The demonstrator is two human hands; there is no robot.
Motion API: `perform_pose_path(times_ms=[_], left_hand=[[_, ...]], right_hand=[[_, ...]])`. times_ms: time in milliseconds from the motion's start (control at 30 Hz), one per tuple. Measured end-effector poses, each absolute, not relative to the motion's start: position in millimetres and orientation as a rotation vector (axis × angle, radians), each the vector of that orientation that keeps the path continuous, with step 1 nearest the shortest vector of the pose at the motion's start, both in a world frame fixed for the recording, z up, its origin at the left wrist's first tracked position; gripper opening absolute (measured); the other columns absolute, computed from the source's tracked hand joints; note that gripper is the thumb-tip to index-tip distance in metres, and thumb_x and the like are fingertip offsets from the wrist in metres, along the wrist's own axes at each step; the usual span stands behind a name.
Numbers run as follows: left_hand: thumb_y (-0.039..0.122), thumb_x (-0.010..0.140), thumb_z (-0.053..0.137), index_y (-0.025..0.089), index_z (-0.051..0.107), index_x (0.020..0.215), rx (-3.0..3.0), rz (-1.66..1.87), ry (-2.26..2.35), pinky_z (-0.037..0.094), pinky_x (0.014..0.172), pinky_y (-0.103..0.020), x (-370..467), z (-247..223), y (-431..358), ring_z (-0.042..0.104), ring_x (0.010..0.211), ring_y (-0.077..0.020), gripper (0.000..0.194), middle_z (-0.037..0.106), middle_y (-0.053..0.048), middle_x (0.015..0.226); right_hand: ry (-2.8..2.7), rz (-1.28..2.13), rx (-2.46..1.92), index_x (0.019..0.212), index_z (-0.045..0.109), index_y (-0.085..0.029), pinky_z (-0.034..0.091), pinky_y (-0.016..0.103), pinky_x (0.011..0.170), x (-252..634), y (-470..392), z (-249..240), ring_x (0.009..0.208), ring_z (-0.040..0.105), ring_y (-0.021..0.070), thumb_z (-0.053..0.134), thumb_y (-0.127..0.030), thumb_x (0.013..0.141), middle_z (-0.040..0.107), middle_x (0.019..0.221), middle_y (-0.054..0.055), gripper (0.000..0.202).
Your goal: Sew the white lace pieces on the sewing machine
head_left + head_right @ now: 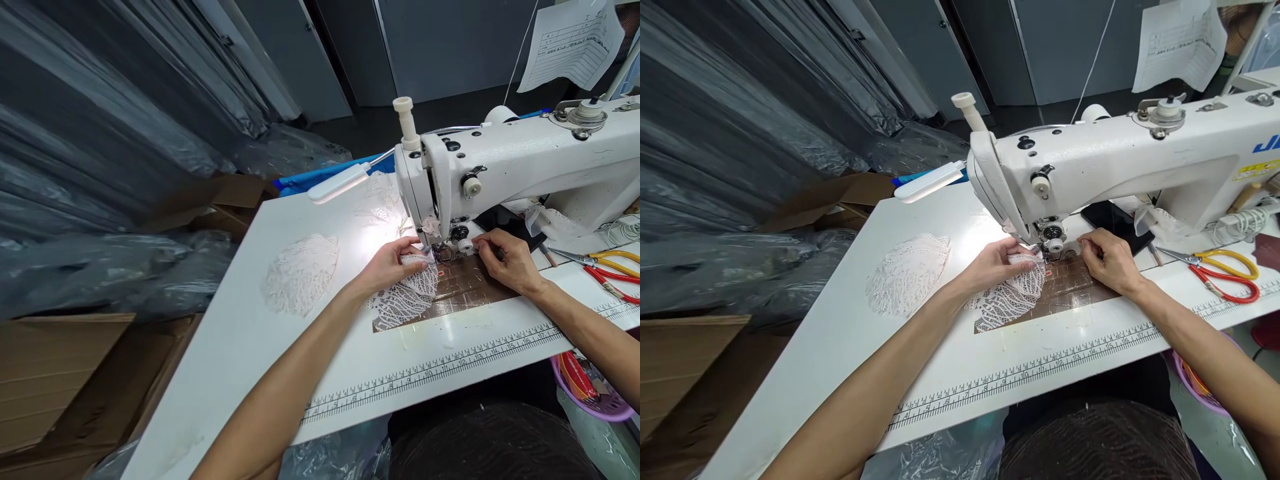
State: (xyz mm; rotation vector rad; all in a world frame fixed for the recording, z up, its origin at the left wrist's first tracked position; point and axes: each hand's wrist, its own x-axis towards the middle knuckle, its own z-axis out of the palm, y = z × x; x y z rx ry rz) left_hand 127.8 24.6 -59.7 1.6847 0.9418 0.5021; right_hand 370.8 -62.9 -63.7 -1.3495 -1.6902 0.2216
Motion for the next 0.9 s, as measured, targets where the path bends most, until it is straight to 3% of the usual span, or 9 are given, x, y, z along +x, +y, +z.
perform_pose_path(times_ms=[300,533,733,900], left_hand=[[0.023,0.077,0.075,0.016,0.058,0.103,1.592,0.556,1.108,0.041,0.056,-0.024,141.1,-55.4,12.4,0.057,0.059,-0.0091,0.033,0.07,-0.001,0.085],[0.021,0.076,0.076,0.017,0.054,0.102,1.564,0.561,1.086,0.041,0.057,-0.025,141.1,-53.6,8.9,0.058,0.061,-0.0103,0.034,0.07,0.0,0.082],[0.022,0.073,0.079,0.016,0.057,0.103,1.529,0.565,1.068,0.048,0.065,-0.029,137.6,-54.8,10.9,0.066,0.071,-0.0152,0.038,0.072,-0.002,0.079],[0.024,0.071,0.08,0.015,0.061,0.104,1.484,0.563,1.02,0.05,0.067,-0.031,133.6,-55.8,15.2,0.067,0.072,-0.0165,0.039,0.073,-0.004,0.078]], right_hand=[[-1.679,0.212,-1.334,0.083,0.067,-0.02,0.049,0.03,0.06,371.9,-64.1,-63.4,0.064,0.059,0.0168,0.047,-0.026,0.088,0.068,0.078,0.007,0.021],[-1.747,0.21,-1.395,0.088,0.067,-0.02,0.049,0.031,0.06,375.4,-64.4,-62.2,0.065,0.06,0.0176,0.047,-0.026,0.09,0.069,0.082,0.007,0.021],[-2.031,0.037,-1.546,0.099,0.069,-0.016,0.053,0.037,0.072,397.8,-63.7,-57.9,0.083,0.064,0.025,0.047,-0.027,0.092,0.067,0.093,0.012,0.025],[-2.283,-0.118,-1.612,0.086,0.069,-0.017,0.054,0.035,0.071,406.2,-66.0,-63.9,0.08,0.061,0.0239,0.051,-0.027,0.092,0.063,0.093,0.013,0.022]])
